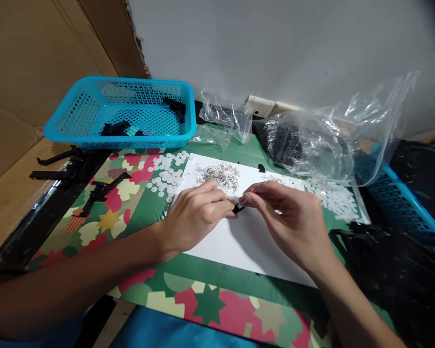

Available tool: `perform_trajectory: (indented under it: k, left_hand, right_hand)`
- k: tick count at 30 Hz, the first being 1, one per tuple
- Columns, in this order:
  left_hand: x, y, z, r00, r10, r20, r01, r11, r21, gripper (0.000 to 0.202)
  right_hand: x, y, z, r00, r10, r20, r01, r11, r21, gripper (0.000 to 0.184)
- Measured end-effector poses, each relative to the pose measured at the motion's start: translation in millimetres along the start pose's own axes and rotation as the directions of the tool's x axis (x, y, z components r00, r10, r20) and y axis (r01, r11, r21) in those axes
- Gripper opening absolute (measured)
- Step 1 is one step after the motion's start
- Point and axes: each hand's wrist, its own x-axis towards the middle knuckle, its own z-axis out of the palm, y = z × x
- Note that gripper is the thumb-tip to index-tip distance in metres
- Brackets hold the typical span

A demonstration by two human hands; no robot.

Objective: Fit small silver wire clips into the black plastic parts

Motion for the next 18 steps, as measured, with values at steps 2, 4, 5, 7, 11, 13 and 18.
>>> perform_trajectory:
  k: [2, 4, 5, 7, 11, 13, 18]
  left_hand:
    - [0.2, 0.1, 0.0, 1.000, -0.002, 0.003, 0.002, 1.000, -0.002, 0.019]
    - [0.3, 0.3, 0.0, 1.000, -0.003, 0.004, 0.003, 1.000, -0.009, 0.018]
    - [0.3, 0.4, 0.1, 1.000, -0.002, 0.003, 0.002, 1.000, -0.011, 0.018]
    - [0.4, 0.4, 0.3, 1.000, 0.002, -0.005, -0.002, 1.000, -0.007, 0.019]
    - [0.3, 0.0, 1.2, 0.999, 0.018, -0.027, -0.018, 1.000, 0.008, 0.022]
    - [0.2, -0.2, 1.4, 0.999, 0.022, -0.026, -0.022, 1.000, 0.008, 0.024]
    - [0.4, 0.3, 0.9, 1.000, 0.025, -0.011, -0.024, 1.000, 0.009, 0.027]
  right_hand:
    - [-0.1, -0.8, 0.6, 1.000, 0.004, -0.021, -0.004, 1.000, 0.010, 0.015]
    - [-0.2, -1.8, 1.2, 0.999, -0.003, -0.052, 0.005, 1.000, 0.023, 0.012]
    - [-0.4, -2.4, 1.4, 0.998, -0.013, -0.063, 0.015, 1.000, 0.027, 0.011]
    - [-0.6, -4.0, 1.6, 0.997, -0.036, -0.064, 0.038, 0.999, 0.029, 0.009]
    - [-0.5, -5.7, 1.0, 0.998, -0.061, -0.024, 0.060, 0.998, -0.021, 0.011]
    - [-0.1, -5.6, 0.6, 0.998, -0.069, -0.012, 0.068, 0.997, -0.048, 0.012]
    - [0.2, -5.2, 1.4, 0.996, -0.091, -0.008, 0.090, 0.993, -0.071, 0.013]
